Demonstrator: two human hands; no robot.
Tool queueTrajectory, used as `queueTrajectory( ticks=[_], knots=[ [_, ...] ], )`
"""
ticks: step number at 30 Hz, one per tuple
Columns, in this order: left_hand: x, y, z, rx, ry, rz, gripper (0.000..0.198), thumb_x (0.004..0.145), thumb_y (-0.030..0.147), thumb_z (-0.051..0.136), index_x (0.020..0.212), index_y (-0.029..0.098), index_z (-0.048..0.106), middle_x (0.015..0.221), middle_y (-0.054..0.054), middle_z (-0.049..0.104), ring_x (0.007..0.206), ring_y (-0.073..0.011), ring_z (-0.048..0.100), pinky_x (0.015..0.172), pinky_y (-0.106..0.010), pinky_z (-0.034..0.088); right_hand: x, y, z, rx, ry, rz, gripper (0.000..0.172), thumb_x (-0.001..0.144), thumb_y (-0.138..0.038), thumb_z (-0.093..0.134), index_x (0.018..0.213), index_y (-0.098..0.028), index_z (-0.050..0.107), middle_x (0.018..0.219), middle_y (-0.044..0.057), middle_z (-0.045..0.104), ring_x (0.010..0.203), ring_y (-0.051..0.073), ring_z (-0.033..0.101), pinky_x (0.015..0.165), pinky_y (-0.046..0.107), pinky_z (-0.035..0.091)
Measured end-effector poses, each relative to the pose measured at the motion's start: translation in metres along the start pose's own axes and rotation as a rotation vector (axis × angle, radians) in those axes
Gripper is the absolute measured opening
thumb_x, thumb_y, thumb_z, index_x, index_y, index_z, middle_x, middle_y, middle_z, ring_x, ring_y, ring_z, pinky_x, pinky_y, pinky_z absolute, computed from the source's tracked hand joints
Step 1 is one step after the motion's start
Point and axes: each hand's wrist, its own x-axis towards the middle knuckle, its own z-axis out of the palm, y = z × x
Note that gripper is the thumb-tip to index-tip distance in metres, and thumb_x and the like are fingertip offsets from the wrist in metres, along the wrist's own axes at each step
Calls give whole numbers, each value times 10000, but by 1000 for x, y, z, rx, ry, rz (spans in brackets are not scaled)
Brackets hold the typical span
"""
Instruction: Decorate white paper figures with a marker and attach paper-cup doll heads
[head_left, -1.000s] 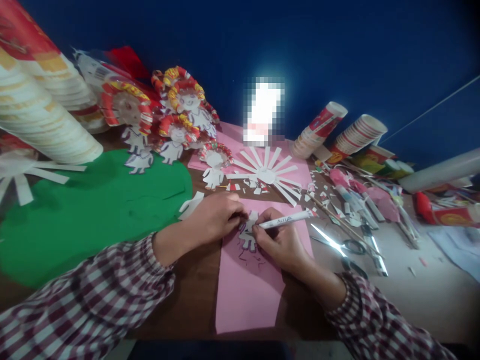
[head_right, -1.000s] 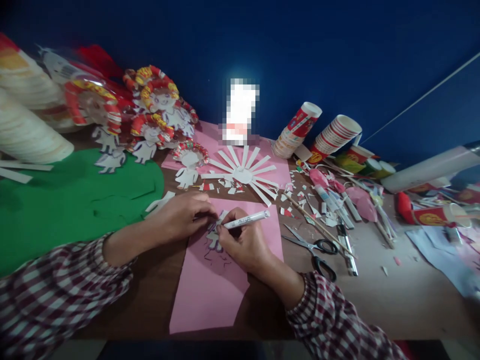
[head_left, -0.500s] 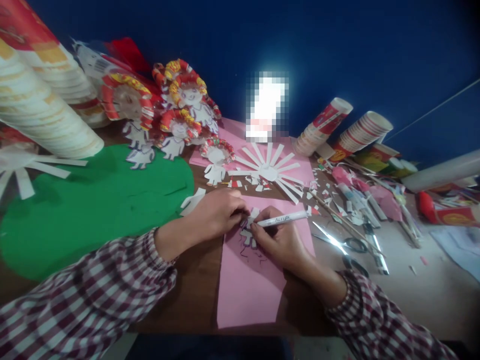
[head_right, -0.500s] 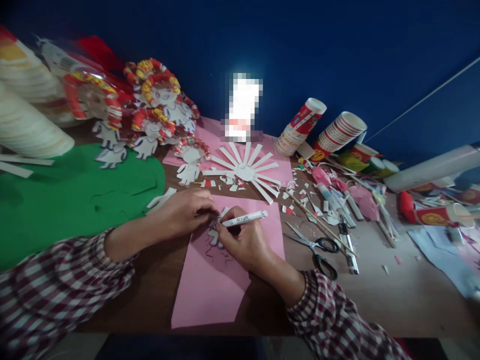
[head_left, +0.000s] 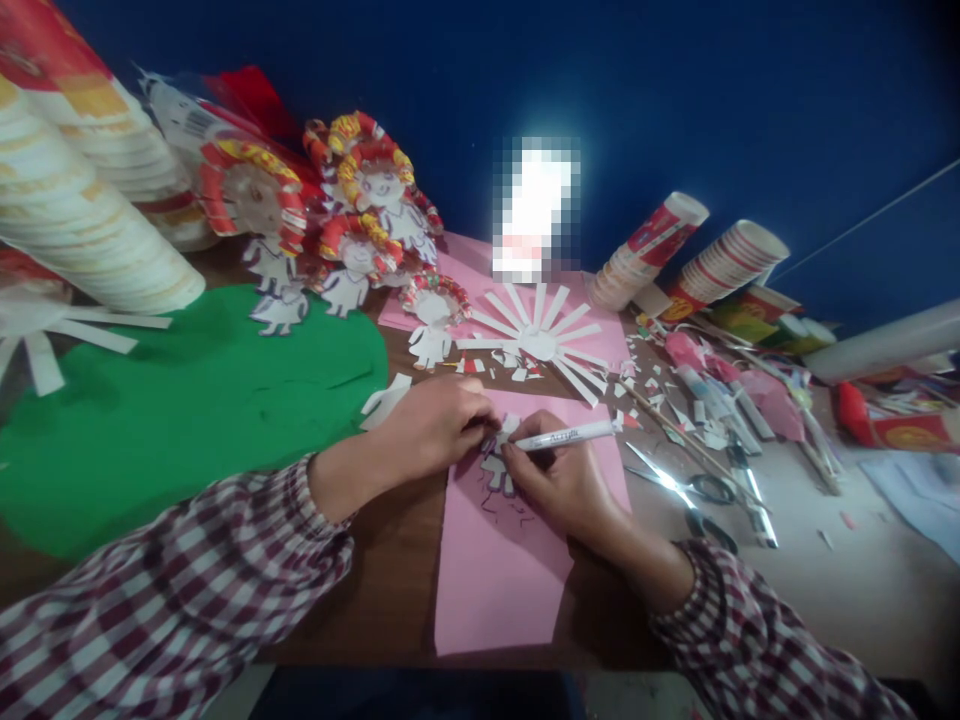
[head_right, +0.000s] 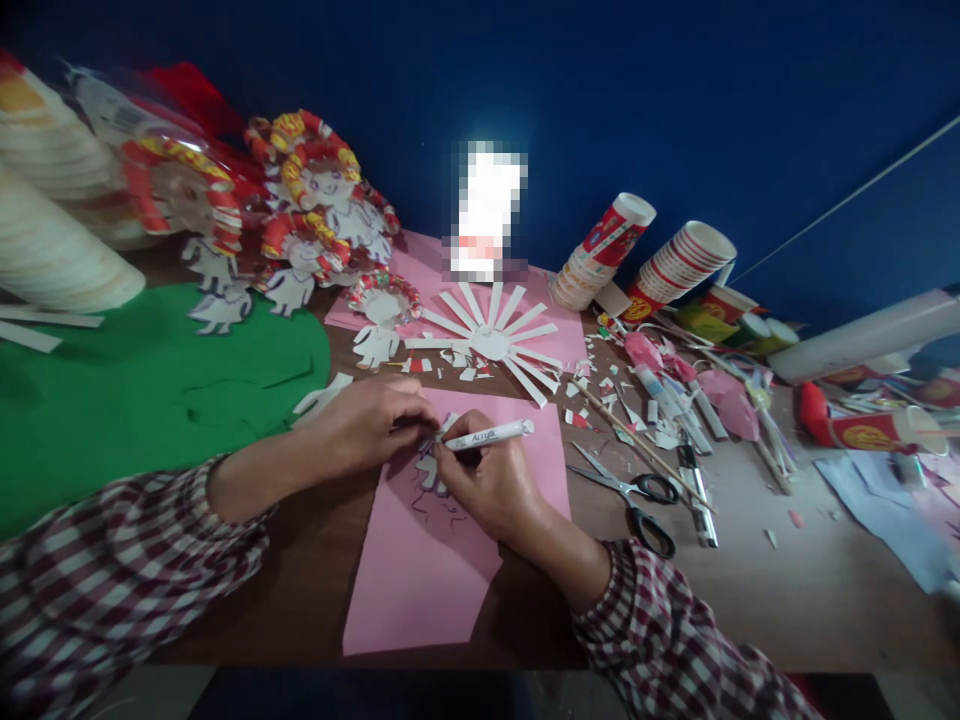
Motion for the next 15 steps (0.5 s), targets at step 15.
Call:
queueTrajectory(
  ticks=[15],
  knots=[
    [1,2,-2,0,-10,-10,131,850,153,607,895,196,723,833,-28,643,824,-171,585,731,-285,430,0,3,1,4,-30,-12,93,858,-230,603,807,-202,531,584,-30,596,482,105,570,466,207,448]
  ],
)
